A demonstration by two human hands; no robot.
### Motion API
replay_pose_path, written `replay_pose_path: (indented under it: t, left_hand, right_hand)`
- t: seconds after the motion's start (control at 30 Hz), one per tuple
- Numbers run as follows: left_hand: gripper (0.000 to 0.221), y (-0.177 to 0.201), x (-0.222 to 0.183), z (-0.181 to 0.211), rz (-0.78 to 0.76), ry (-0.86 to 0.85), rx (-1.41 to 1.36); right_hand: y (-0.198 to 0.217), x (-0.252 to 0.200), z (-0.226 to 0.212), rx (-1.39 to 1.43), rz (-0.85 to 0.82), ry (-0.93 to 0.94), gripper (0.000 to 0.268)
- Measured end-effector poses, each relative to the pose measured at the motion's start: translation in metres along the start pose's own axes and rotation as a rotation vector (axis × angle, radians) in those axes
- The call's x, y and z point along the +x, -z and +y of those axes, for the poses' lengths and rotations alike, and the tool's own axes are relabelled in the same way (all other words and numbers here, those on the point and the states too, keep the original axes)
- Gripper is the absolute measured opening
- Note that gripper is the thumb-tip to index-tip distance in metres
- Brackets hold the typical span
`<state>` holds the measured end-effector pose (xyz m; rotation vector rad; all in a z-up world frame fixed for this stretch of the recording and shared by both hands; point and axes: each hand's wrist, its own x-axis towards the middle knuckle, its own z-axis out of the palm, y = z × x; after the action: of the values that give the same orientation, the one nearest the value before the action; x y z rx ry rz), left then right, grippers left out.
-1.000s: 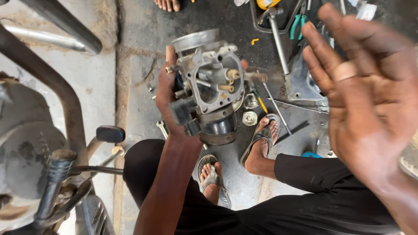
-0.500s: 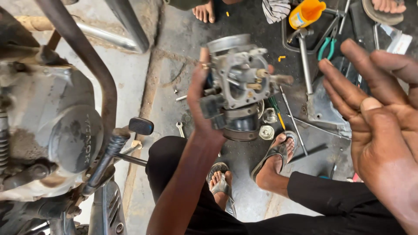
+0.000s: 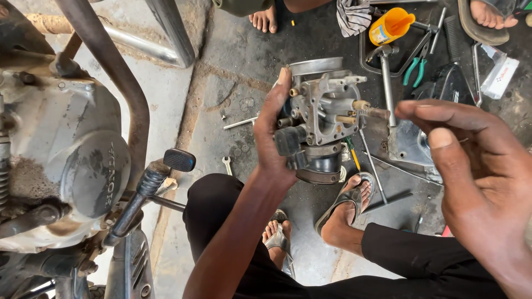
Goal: Dismantling and cleaning a motorcycle carburetor.
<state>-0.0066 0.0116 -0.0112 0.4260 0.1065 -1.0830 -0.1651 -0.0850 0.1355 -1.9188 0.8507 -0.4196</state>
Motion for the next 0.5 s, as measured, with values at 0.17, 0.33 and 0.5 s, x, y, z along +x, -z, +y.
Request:
replay_pose_path:
  t: [0.17, 0.33, 0.5]
  left_hand:
    - [0.055, 0.0, 0.0, -0.008, -0.053, -0.029, 0.12]
    - [0.057, -0.015, -0.003, -0.004, -0.127, -0.143, 0.326]
    - [0.056, -0.025, -0.006, 0.0, -0.083, -0.25, 0.525]
  right_hand:
    - [0.0, 0.0, 0.001, -0.059, 0.012, -0.016, 0.021]
    - [0.0, -0.002, 0.005, -0.124, 0.024, -0.04, 0.017]
    - [0.003, -0.005, 0.022, -0.077, 0.012, 0.012, 0.017]
